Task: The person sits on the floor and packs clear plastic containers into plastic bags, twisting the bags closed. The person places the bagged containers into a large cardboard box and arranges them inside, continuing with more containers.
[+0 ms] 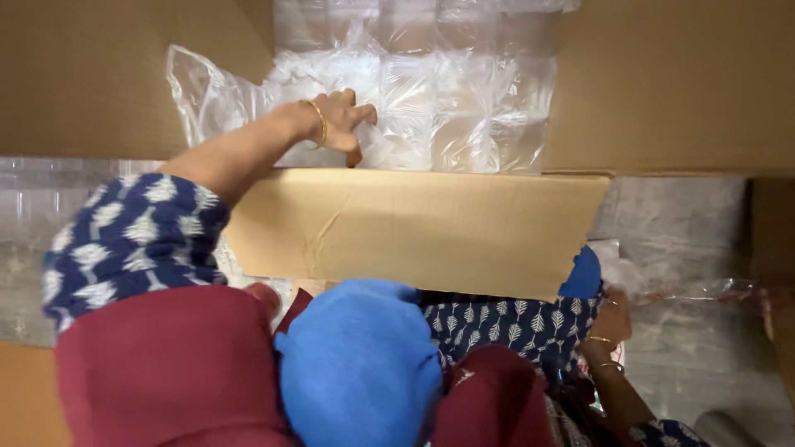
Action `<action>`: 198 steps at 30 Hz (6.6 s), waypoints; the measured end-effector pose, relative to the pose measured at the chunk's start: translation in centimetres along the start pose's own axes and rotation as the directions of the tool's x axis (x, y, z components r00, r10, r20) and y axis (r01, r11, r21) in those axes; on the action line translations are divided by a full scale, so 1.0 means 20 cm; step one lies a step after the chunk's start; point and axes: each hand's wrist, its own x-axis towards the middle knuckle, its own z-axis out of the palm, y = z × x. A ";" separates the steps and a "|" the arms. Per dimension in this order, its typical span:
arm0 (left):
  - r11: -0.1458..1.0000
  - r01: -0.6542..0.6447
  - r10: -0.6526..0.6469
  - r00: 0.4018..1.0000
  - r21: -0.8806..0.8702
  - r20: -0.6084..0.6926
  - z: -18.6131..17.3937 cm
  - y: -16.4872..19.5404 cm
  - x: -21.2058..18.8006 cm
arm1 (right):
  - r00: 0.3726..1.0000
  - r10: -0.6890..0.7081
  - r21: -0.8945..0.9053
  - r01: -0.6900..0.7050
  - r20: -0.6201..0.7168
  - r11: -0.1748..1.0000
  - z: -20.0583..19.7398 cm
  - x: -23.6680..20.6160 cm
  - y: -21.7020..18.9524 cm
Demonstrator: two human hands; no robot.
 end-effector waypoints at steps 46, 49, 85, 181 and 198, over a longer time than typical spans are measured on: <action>0.813 0.015 -0.301 0.866 -0.582 -0.399 0.32 0.09 0.23 | 0.990 -0.135 -0.200 0.138 0.029 0.970 0.05 0.02 0.12; 0.786 0.115 -0.391 0.854 -0.608 -0.343 0.33 0.08 0.27 | 0.984 -0.174 -0.310 0.180 0.046 0.934 0.05 0.03 0.12; 0.941 0.224 -0.216 0.975 -0.254 0.058 -0.08 -0.17 0.01 | 0.998 -0.064 -0.278 0.060 -0.006 0.959 0.07 0.02 0.12; 0.929 0.279 -0.298 0.953 -0.242 -0.045 0.34 -0.17 0.30 | 0.336 -0.932 -0.062 0.936 -0.135 0.346 -0.18 0.02 -1.80; 0.636 0.333 -0.523 0.849 -0.696 -0.072 0.21 0.06 0.23 | 0.349 -0.930 -0.107 0.926 -0.114 0.361 -0.15 0.01 -1.78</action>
